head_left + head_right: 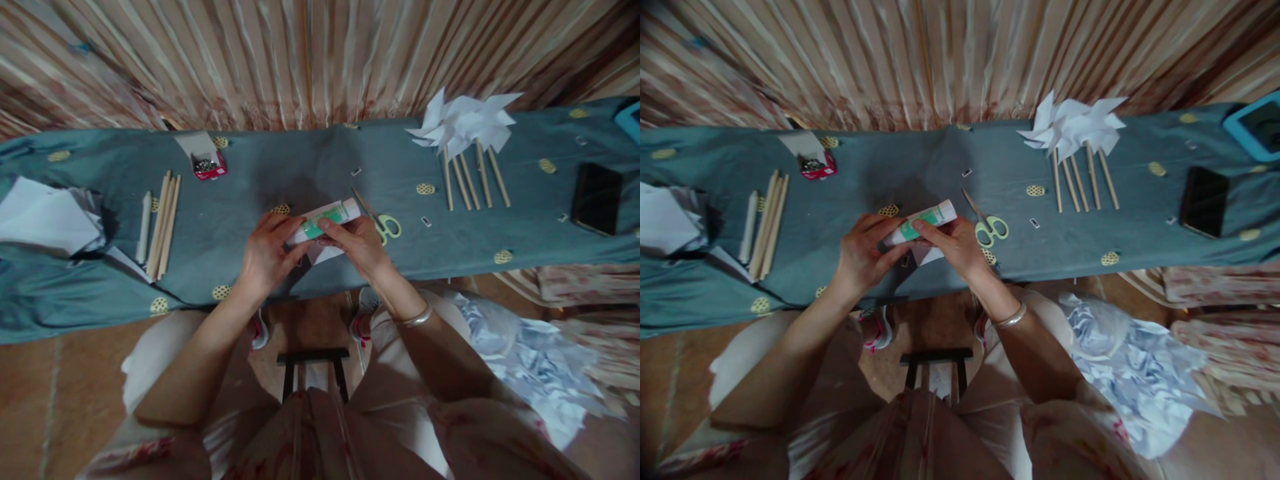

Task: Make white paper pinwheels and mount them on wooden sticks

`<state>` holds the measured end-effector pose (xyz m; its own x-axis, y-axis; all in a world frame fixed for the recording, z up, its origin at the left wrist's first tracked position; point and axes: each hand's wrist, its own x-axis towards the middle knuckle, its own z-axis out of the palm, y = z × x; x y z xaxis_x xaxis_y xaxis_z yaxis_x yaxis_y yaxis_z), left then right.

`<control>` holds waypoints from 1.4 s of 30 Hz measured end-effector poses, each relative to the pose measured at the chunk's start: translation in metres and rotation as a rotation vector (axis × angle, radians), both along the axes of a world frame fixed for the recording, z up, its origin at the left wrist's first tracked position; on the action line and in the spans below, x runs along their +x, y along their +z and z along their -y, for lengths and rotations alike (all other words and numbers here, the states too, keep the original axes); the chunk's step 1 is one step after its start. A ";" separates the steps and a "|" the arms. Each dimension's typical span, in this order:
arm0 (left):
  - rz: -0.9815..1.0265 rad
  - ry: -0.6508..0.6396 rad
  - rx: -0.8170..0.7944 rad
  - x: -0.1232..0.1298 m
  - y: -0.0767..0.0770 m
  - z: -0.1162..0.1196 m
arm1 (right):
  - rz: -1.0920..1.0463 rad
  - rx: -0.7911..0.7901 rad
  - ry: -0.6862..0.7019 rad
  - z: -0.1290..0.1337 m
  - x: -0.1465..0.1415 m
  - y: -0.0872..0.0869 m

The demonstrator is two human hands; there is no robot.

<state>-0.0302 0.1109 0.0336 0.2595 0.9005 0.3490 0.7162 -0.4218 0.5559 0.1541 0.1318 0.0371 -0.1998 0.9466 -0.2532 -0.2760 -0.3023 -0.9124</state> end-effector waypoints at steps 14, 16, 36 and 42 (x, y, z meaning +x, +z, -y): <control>-0.177 0.290 -0.005 -0.062 -0.014 -0.008 | 0.812 0.586 -0.040 -0.006 0.048 -0.013; -0.232 0.300 0.028 -0.071 -0.018 -0.009 | 0.917 0.653 0.022 -0.004 0.050 -0.011; -0.302 -0.370 0.021 -0.007 -0.022 -0.005 | 0.925 0.720 0.134 0.006 0.058 -0.006; -0.327 -0.370 0.012 -0.006 -0.015 -0.007 | 0.907 0.691 0.142 0.008 0.064 -0.005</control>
